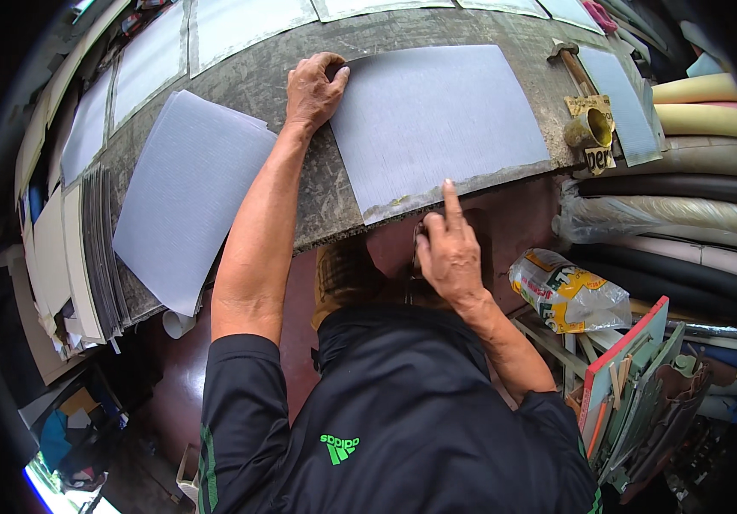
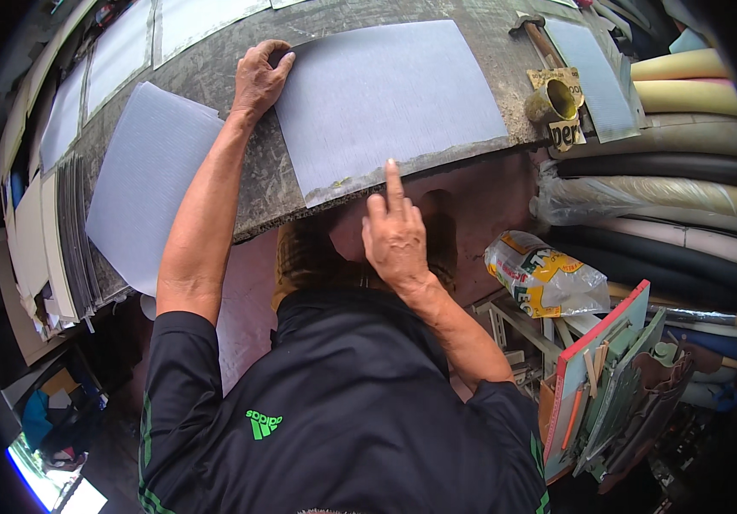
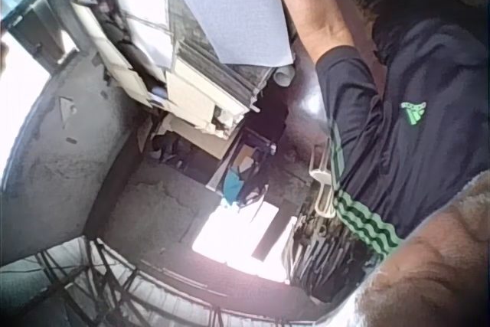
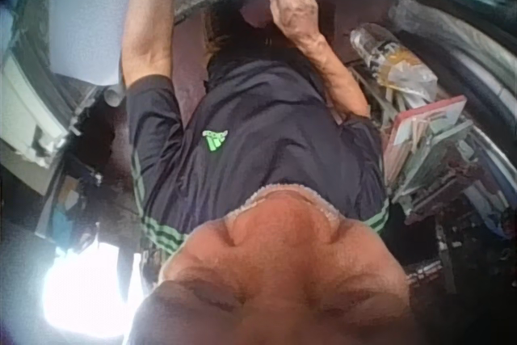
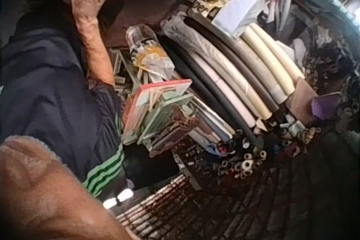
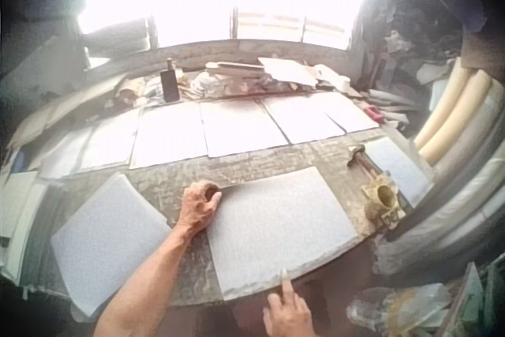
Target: Inspecting and organizing leather or fabric sheets on a workshop table.
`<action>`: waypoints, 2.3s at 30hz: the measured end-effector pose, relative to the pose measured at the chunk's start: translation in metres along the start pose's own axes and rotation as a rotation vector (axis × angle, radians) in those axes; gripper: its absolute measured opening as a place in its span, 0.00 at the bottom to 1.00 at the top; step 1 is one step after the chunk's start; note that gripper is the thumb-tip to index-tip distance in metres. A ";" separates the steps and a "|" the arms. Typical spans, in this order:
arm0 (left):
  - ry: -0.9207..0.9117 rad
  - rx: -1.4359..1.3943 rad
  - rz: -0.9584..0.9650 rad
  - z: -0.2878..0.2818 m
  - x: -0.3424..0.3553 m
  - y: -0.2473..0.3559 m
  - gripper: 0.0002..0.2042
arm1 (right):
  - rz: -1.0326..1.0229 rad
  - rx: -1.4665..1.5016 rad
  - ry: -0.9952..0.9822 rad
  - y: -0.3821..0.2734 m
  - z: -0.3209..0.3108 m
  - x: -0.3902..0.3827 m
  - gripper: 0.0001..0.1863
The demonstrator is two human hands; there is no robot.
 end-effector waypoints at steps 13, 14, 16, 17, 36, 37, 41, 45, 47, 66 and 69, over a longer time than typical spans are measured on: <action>0.053 0.102 0.101 -0.003 -0.001 0.007 0.12 | -0.138 -0.031 -0.121 -0.024 0.020 0.001 0.06; 0.049 0.105 0.101 -0.002 -0.001 0.007 0.12 | -0.200 -0.074 -0.125 -0.030 0.022 0.000 0.05; 0.052 0.113 0.088 -0.001 0.000 0.006 0.12 | -0.280 -0.136 -0.126 -0.038 0.027 -0.003 0.03; 0.054 0.117 0.088 -0.002 0.000 0.005 0.12 | -0.284 -0.132 -0.124 -0.039 0.028 -0.005 0.03; 0.037 0.095 0.093 -0.002 -0.002 0.003 0.12 | -0.261 0.359 -0.269 -0.050 0.044 -0.022 0.07; 0.024 0.093 0.073 -0.004 -0.002 0.002 0.12 | -0.268 0.359 -0.268 -0.044 0.034 -0.020 0.07; 0.040 0.105 0.097 -0.004 -0.002 0.008 0.12 | -0.019 0.175 -0.016 -0.003 0.010 -0.016 0.07; 0.011 0.055 0.041 0.000 0.001 0.007 0.11 | -0.126 -0.122 -0.148 -0.026 0.039 -0.023 0.03; -0.010 0.007 -0.014 0.000 -0.001 0.002 0.10 | -0.404 0.049 -0.349 -0.059 0.040 -0.022 0.03; -0.653 -0.385 -0.183 -0.079 0.027 0.153 0.18 | -0.001 -0.086 0.381 -0.049 0.000 0.072 0.50; -0.662 -0.501 -0.188 -0.082 0.018 0.164 0.18 | 0.099 -0.228 0.464 -0.046 -0.019 0.073 0.40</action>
Point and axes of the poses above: each hand's wrist, its own x-axis towards the middle knuckle, its own z-axis out of the palm, y = z × x, the point moved 5 cm from there along x, towards the middle knuckle, and after that the axes turned 2 degrees about -z, right-handed, at the moved point
